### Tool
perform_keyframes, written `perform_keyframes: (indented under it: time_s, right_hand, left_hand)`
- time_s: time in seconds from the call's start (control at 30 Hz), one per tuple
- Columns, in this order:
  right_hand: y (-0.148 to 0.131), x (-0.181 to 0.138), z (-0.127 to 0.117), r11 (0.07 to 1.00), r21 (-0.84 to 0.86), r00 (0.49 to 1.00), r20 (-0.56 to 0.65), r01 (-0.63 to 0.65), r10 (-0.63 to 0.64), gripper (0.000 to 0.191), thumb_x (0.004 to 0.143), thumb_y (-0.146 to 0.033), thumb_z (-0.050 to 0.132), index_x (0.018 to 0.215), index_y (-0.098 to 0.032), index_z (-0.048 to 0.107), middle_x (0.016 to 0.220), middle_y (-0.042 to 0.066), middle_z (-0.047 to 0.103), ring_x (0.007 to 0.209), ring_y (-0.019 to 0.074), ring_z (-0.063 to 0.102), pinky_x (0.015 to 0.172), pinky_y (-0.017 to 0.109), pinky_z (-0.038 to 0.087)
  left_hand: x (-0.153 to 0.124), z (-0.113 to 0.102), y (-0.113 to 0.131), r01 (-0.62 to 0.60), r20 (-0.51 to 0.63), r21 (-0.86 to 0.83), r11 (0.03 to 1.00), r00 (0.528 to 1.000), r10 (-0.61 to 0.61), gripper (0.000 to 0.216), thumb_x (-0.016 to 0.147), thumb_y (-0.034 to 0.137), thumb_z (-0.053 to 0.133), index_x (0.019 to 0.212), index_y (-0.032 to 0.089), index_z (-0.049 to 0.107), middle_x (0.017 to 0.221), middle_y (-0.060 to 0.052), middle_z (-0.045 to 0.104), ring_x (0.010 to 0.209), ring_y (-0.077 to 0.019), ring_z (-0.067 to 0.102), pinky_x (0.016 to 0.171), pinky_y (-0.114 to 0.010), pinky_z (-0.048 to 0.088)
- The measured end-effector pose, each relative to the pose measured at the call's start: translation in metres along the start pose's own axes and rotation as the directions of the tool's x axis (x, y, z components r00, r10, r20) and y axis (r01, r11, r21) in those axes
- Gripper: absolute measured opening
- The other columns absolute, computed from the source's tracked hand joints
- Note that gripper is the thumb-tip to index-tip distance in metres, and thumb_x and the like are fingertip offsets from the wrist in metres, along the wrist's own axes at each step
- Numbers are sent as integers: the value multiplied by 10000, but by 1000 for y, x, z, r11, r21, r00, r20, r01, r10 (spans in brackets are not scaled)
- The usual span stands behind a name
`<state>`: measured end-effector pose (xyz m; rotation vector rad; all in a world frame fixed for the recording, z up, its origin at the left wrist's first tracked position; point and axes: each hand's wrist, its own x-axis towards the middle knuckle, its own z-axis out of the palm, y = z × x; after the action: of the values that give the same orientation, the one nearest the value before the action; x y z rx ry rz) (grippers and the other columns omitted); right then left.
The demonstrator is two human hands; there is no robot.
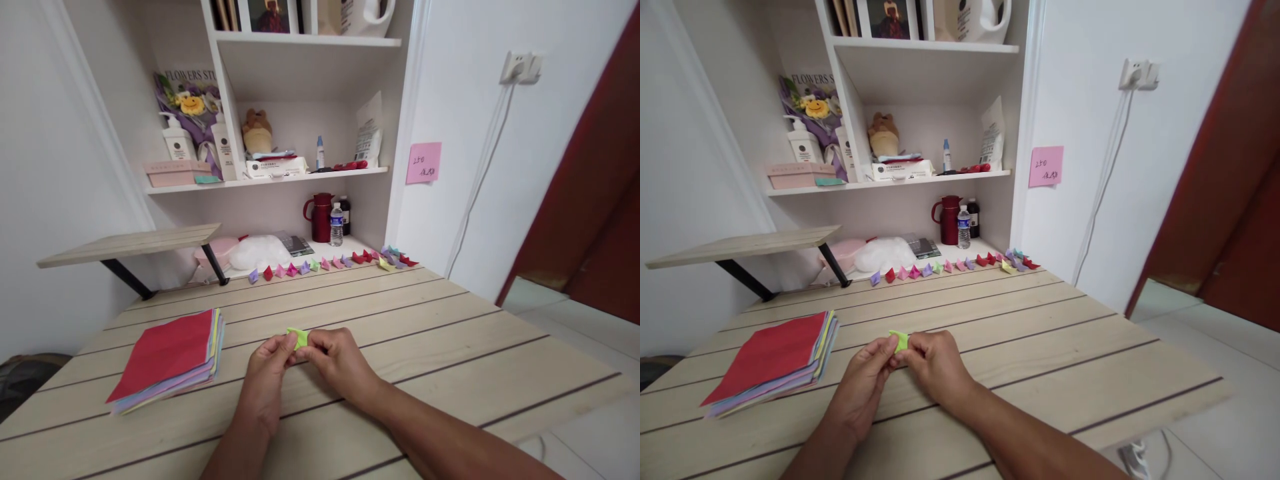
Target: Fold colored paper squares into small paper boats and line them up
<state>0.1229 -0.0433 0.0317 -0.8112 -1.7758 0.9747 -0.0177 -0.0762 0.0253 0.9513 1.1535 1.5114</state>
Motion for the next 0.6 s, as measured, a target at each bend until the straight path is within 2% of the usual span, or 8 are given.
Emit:
perform_keyframes:
  time_s: [0.13,0.23,0.27,0.33,0.37,0.43,0.53,0.6]
  right_hand:
    - [5,2,2,999,28,999,34,-38,37,381,815,-312,663,518,-200,454,468,-70,418,467,92,371,489,230,271]
    - [7,5,2,995,75,997,48,-59,56,149,760,-269,725,714,-201,600,527,-77,499,484,104,451,489,216,340]
    - [6,6,1,995,89,998,42,-51,48,166,730,-243,748,849,-203,640,597,-70,548,529,113,497,518,216,383]
    - [3,8,-2,994,105,1000,15,-19,18,426,695,-191,756,1102,-218,632,786,-35,619,648,130,569,619,237,460]
    - [1,9,-4,994,106,1000,-3,1,-1,477,700,-174,741,1159,-225,621,868,-15,628,699,137,586,670,253,480]
    - [-4,9,-8,995,94,999,-36,42,-39,371,721,-164,714,1085,-224,673,921,8,624,760,148,588,737,275,480]
    - [-8,9,-14,994,76,996,-51,77,-73,74,759,-194,707,826,-213,734,804,12,628,760,165,567,725,281,449]
    - [-9,9,-16,994,82,996,-53,70,-65,37,773,-223,713,755,-209,742,752,16,631,744,172,568,691,281,437]
  left_hand:
    - [2,-1,1,-46,-23,81,996,999,48,398,649,536,781,672,156,665,594,21,557,597,-112,487,643,-269,446]
    - [4,-3,4,-151,-106,194,969,979,174,320,682,486,761,688,176,682,621,20,571,615,-124,501,629,-260,418]
    - [4,-4,6,-194,-130,239,951,965,229,284,683,461,760,693,185,693,656,13,591,643,-132,516,638,-259,414]
    - [4,-4,8,-275,-145,328,904,931,336,219,676,420,760,685,206,716,719,1,620,699,-149,543,664,-264,413]
    - [3,-4,9,-310,-133,367,877,916,379,194,673,408,757,674,217,727,734,-4,626,714,-157,553,673,-268,414]
    - [2,-3,10,-368,-84,428,825,893,442,160,681,400,742,677,240,752,744,-11,634,724,-171,569,682,-279,420]
    - [1,-2,9,-428,-20,485,763,867,499,146,710,398,715,717,266,777,755,-18,644,727,-185,591,689,-291,436]
    - [0,-1,9,-450,1,511,732,852,523,145,728,399,705,725,271,775,755,-21,646,715,-189,596,677,-294,446]
